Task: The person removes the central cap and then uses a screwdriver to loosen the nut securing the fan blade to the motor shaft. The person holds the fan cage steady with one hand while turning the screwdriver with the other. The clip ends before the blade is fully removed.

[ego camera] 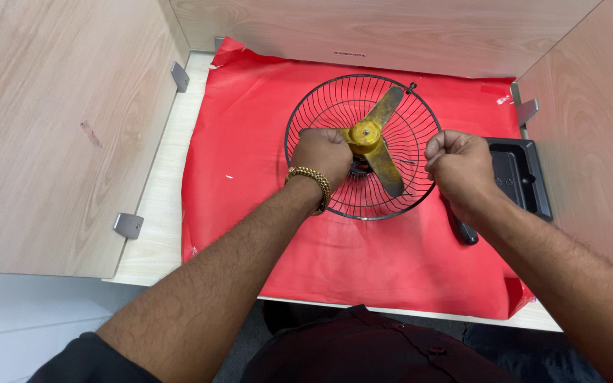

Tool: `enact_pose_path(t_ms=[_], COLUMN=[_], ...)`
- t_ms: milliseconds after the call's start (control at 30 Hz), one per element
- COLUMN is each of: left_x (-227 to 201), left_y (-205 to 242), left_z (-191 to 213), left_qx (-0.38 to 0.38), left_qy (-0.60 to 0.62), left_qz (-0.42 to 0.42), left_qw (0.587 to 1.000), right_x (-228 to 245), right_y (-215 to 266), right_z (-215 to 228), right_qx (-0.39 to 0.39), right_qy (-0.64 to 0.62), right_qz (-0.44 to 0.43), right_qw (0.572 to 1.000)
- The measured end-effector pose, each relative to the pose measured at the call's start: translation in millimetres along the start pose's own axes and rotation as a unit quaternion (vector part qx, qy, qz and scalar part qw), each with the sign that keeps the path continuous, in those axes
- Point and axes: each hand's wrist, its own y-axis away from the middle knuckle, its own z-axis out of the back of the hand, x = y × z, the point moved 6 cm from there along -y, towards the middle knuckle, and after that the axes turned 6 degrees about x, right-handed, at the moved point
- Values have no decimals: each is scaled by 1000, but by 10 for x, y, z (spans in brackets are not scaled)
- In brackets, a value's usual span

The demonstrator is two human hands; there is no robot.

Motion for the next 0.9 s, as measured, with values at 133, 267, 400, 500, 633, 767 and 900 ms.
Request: enact_pose_path(t_ms=[133, 267, 400, 500, 633, 767, 900], left_x=[34, 53, 56, 63, 52, 50, 57], left_y=[-26, -51, -80, -104, -109, -104, -101], left_z=[-20, -21, -25, -39, -58, -64, -82], left_qx=[-9, -13, -4, -5, -2, 1, 11], left_qy=[87, 97, 119, 132, 136, 134, 151], left_qz=[-16, -28, -38, -27, -36, -32, -23], left_qw=[996, 995, 992, 991, 990, 990, 988], right_x=[251, 367, 418, 417, 390, 373, 371], right_y=[80, 169, 210, 195, 160, 150, 148], right_z=[-141, -237, -258, -239, -213, -205, -205], right_qx=[39, 45, 43, 37, 38, 44, 38], right_qy=[-32, -51, -53, -56, -54, -64, -62], right_qz=[35, -7, -31, -34, -39, -39, -45], right_qw=[998, 998, 997, 997, 997, 996, 996])
